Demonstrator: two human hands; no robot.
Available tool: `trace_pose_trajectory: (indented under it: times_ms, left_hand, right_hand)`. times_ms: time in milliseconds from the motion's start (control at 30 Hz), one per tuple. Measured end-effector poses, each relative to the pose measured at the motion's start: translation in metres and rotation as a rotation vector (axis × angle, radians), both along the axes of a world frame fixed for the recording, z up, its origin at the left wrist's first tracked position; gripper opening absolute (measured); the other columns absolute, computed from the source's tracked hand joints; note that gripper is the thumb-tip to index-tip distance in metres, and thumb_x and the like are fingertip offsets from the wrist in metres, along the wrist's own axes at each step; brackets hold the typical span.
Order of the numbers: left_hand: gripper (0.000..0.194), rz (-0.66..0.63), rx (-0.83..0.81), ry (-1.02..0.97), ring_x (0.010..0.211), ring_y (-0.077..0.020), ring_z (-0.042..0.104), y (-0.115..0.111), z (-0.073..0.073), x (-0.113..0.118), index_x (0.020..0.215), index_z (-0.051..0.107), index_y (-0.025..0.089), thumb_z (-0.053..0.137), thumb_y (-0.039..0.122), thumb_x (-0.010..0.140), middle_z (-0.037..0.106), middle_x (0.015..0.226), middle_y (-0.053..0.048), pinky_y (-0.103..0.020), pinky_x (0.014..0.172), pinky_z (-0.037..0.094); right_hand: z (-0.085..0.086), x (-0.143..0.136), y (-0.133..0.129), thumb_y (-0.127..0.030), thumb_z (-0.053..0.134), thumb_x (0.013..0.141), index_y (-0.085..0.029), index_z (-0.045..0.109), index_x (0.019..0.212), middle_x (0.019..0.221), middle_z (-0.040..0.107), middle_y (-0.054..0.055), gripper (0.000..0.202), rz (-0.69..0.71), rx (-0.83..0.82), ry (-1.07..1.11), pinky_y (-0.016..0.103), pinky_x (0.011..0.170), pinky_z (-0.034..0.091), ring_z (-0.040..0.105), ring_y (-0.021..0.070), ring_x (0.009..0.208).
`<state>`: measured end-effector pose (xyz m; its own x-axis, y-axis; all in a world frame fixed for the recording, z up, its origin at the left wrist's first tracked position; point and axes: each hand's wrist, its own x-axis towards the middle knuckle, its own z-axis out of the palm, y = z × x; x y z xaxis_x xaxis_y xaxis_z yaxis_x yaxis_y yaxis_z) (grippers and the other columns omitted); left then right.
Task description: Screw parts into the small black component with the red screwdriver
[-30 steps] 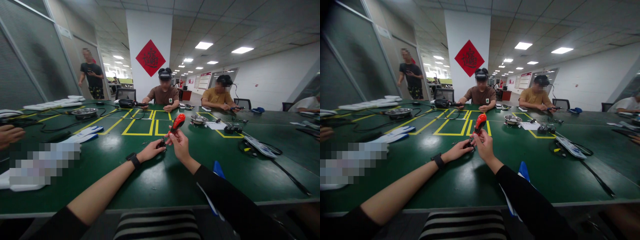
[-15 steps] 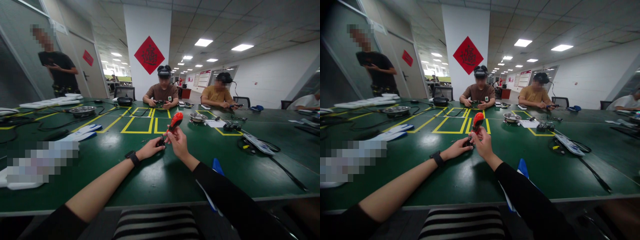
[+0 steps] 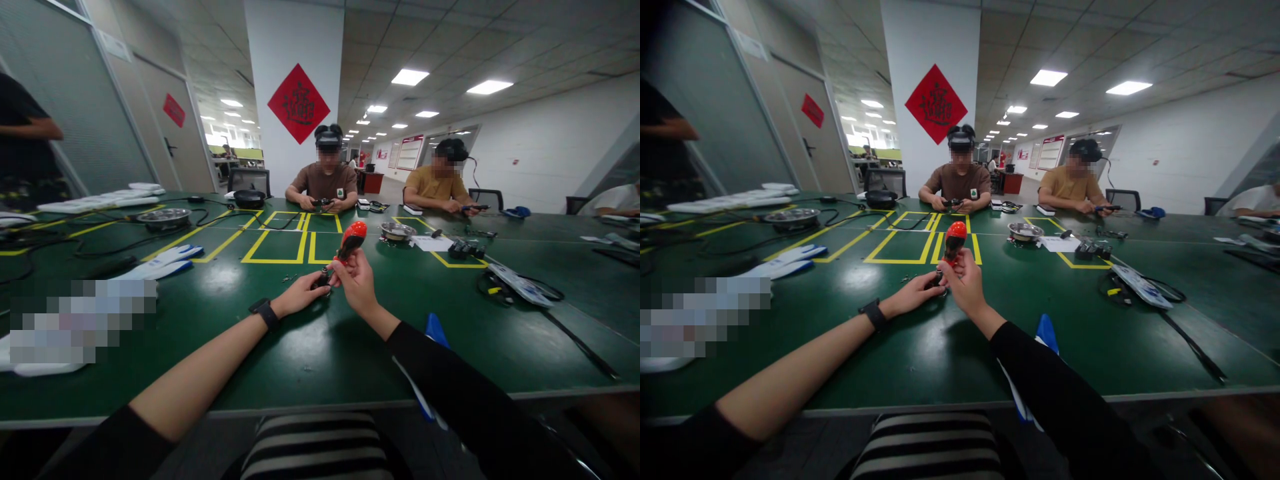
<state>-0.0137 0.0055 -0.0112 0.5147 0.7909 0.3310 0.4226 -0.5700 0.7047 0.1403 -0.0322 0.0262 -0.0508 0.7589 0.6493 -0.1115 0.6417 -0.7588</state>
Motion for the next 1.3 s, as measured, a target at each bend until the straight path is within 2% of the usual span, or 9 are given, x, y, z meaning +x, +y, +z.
trace_pose_trajectory:
  times_ms: [233, 433, 733, 933, 1167, 1300]
  left_hand:
    - [0.030, 0.013, 0.028, 0.024, 0.073, -0.0143, 0.051, 0.0016, -0.0014, -0.0013, 0.096, 0.057, 0.014, 0.051, 0.039, 0.080, 0.059, 0.084, -0.002, -0.026, 0.069, 0.040]
    - [0.032, 0.024, 0.081, 0.061, 0.070, -0.0141, 0.050, -0.0002, 0.0003, -0.0018, 0.097, 0.056, 0.014, 0.050, 0.040, 0.080, 0.059, 0.082, -0.002, -0.026, 0.067, 0.040]
    - [0.037, 0.005, 0.114, 0.022, 0.076, -0.0155, 0.051, -0.0024, -0.0016, -0.0009, 0.106, 0.051, 0.015, 0.056, 0.039, 0.077, 0.058, 0.090, -0.003, -0.027, 0.069, 0.041]
    - [0.040, 0.028, 0.208, 0.058, 0.085, -0.0191, 0.052, -0.0046, -0.0012, -0.0004, 0.108, 0.049, 0.016, 0.056, 0.041, 0.077, 0.057, 0.097, -0.006, -0.031, 0.078, 0.041]
    - [0.028, 0.026, 0.135, 0.037, 0.079, -0.0168, 0.053, -0.0066, 0.0026, -0.0008, 0.100, 0.051, 0.017, 0.050, 0.037, 0.081, 0.059, 0.090, -0.004, -0.029, 0.076, 0.042]
    - [0.025, 0.039, 0.127, 0.041, 0.076, -0.0159, 0.053, -0.0072, 0.0041, 0.0002, 0.096, 0.052, 0.016, 0.049, 0.036, 0.082, 0.059, 0.086, -0.003, -0.028, 0.073, 0.041]
  right_hand:
    - [0.0009, 0.0011, 0.0056, -0.036, 0.064, 0.072, -0.024, 0.036, 0.097, 0.069, 0.057, -0.007, 0.039, -0.004, -0.072, 0.097, 0.018, 0.041, 0.048, 0.054, 0.0065, 0.042]
    - [0.0038, 0.0025, 0.0028, -0.038, 0.051, 0.082, -0.022, 0.042, 0.105, 0.070, 0.057, -0.004, 0.029, 0.015, -0.052, 0.106, 0.017, 0.043, 0.047, 0.052, 0.0053, 0.043]
    - [0.0021, 0.0006, -0.0004, -0.037, 0.053, 0.081, -0.023, 0.043, 0.113, 0.072, 0.059, -0.003, 0.037, -0.004, -0.017, 0.063, 0.018, 0.044, 0.047, 0.053, 0.0058, 0.044]
    - [0.0009, 0.0001, 0.0008, -0.034, 0.054, 0.081, -0.023, 0.043, 0.107, 0.070, 0.059, -0.004, 0.030, 0.020, 0.000, 0.074, 0.017, 0.043, 0.046, 0.053, 0.0058, 0.045]
    - [0.0003, -0.0003, -0.0003, -0.033, 0.055, 0.081, -0.023, 0.043, 0.094, 0.070, 0.058, -0.005, 0.021, 0.016, 0.017, 0.086, 0.017, 0.044, 0.046, 0.052, 0.0049, 0.044]
    - [0.0012, -0.0030, -0.0017, -0.032, 0.055, 0.081, -0.024, 0.040, 0.094, 0.072, 0.059, -0.005, 0.022, 0.015, 0.003, 0.112, 0.017, 0.041, 0.046, 0.053, 0.0050, 0.041]
